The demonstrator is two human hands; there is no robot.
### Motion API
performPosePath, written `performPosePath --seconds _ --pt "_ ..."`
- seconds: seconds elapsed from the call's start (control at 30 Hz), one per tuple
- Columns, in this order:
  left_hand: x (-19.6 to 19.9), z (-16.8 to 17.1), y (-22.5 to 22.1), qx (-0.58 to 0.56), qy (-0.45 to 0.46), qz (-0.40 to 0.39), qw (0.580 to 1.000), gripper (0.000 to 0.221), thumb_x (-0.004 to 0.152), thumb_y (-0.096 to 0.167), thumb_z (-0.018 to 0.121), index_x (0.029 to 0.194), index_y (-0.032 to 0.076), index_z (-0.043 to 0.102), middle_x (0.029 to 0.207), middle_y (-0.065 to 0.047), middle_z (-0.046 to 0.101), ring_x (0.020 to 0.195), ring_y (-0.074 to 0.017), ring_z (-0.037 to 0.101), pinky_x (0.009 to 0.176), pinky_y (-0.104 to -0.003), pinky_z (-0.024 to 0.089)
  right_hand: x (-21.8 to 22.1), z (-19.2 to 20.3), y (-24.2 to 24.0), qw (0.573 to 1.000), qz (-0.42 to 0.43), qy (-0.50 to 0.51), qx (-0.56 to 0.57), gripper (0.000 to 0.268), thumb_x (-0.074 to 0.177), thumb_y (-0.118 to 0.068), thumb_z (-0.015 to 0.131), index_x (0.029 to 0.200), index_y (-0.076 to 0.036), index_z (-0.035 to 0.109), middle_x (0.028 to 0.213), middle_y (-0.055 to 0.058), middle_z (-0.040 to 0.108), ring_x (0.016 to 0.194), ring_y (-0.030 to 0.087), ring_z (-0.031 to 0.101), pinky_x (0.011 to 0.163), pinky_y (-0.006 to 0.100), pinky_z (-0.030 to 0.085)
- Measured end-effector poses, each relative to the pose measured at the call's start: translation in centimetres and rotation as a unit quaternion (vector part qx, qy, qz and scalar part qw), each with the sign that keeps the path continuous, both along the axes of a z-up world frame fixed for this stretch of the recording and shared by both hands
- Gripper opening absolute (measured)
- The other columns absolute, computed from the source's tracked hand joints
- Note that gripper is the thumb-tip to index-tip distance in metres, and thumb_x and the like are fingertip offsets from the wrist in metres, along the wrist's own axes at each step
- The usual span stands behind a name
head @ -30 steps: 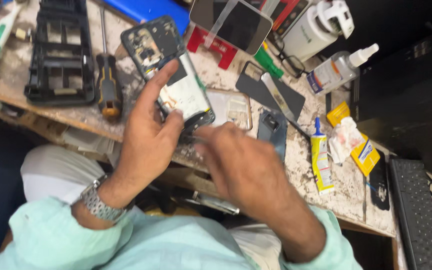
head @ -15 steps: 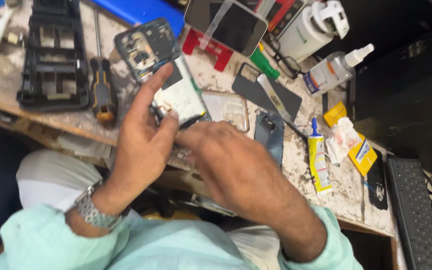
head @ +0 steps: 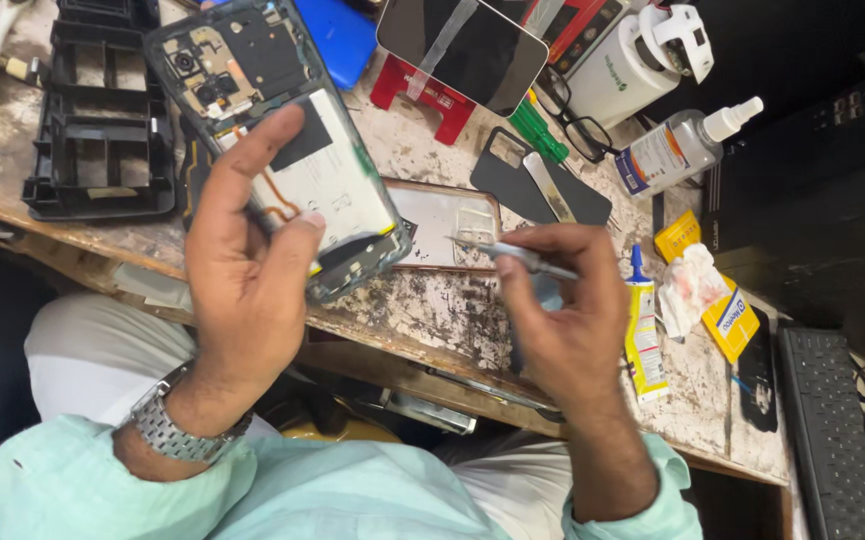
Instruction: The person uses a precision screwdriver to unscrew and remove a metal bracket from the internal chassis of a disassembled smartphone. The person holds the phone in one hand and manipulates the screwdriver with the other, working on the area near the camera module.
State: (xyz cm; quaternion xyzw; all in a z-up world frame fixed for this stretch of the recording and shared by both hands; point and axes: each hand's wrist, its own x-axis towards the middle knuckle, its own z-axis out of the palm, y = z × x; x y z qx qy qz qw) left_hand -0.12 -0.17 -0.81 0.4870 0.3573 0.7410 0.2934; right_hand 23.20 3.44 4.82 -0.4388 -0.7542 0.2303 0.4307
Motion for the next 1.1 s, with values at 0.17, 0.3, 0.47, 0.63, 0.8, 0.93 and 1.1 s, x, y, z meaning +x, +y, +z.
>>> performPosePath --seconds 0.17,0.3,0.47,0.63,0.8,0.93,1.1 --pt "-0.2 -0.4 -0.2 -0.015 -0.001 0.016 1.000 0.046 0.105 -0.008 0.052 0.151 -0.004 0.046 0.151 -0.012 0.051 0.141 -0.0148 0.051 0.124 -0.029 0.041 -1.2 -0.2 0.1 0.995 0.028 -0.089 0.047 0.023 0.097 -0.004 0.073 0.113 -0.001 0.058 0.107 0.011 0.075 0.097 0.017 0.076 0.086 0.030 0.062" --pt "-0.2 -0.1 -0.1 -0.036 -0.015 -0.005 0.999 0.039 0.106 -0.005 0.053 0.145 -0.003 0.051 0.141 -0.010 0.057 0.131 -0.0131 0.055 0.117 -0.028 0.044 -1.9 0.0 0.5 0.988 0.036 -0.142 0.045 0.021 0.096 -0.006 0.074 0.111 -0.002 0.060 0.105 0.011 0.074 0.095 0.018 0.077 0.083 0.030 0.061" --pt "-0.4 0.8 0.1 -0.077 0.051 0.032 0.995 0.026 0.107 0.002 0.059 0.132 0.002 0.064 0.129 -0.009 0.067 0.120 -0.0142 0.062 0.108 -0.028 0.047 -1.8 0.1 0.5 0.988 0.027 -0.142 0.050 0.022 0.095 -0.004 0.075 0.111 -0.002 0.060 0.106 0.010 0.073 0.095 0.018 0.076 0.083 0.030 0.060" --pt "-0.3 2.0 0.6 -0.128 0.123 0.036 0.984 0.014 0.102 0.012 0.069 0.115 0.009 0.074 0.108 -0.007 0.068 0.102 -0.0144 0.063 0.105 -0.029 0.043 -1.3 0.8 -0.5 0.997 0.060 0.052 0.025 0.025 0.101 0.007 0.070 0.117 0.000 0.052 0.115 0.015 0.069 0.105 0.019 0.070 0.094 0.030 0.059" --pt "0.4 2.7 0.8 -0.083 0.106 -0.028 0.991 0.017 0.099 0.015 0.070 0.115 0.010 0.074 0.116 -0.005 0.064 0.109 -0.0123 0.063 0.095 -0.027 0.052 -2.2 1.5 -1.6 0.976 0.065 0.204 -0.038 0.030 0.101 0.011 0.064 0.120 -0.001 0.044 0.121 0.020 0.066 0.111 0.020 0.069 0.099 0.034 0.062" --pt "0.7 2.5 0.9 -0.142 0.102 -0.069 0.982 0.020 0.096 0.019 0.073 0.113 0.012 0.077 0.105 -0.004 0.064 0.090 -0.0116 0.060 0.081 -0.026 0.050 -3.0 1.5 -1.6 0.974 0.062 0.214 -0.046 0.030 0.100 0.010 0.064 0.119 -0.002 0.044 0.119 0.020 0.067 0.111 0.020 0.070 0.096 0.034 0.062" --pt "0.8 1.9 1.1 -0.115 0.131 -0.064 0.983 0.015 0.098 0.019 0.072 0.109 0.009 0.077 0.096 0.001 0.073 0.092 -0.0110 0.059 0.083 -0.027 0.047 -3.1 1.2 -1.7 0.974 0.061 0.213 -0.054 0.030 0.100 0.009 0.064 0.119 -0.002 0.044 0.119 0.021 0.067 0.109 0.020 0.070 0.093 0.033 0.063"
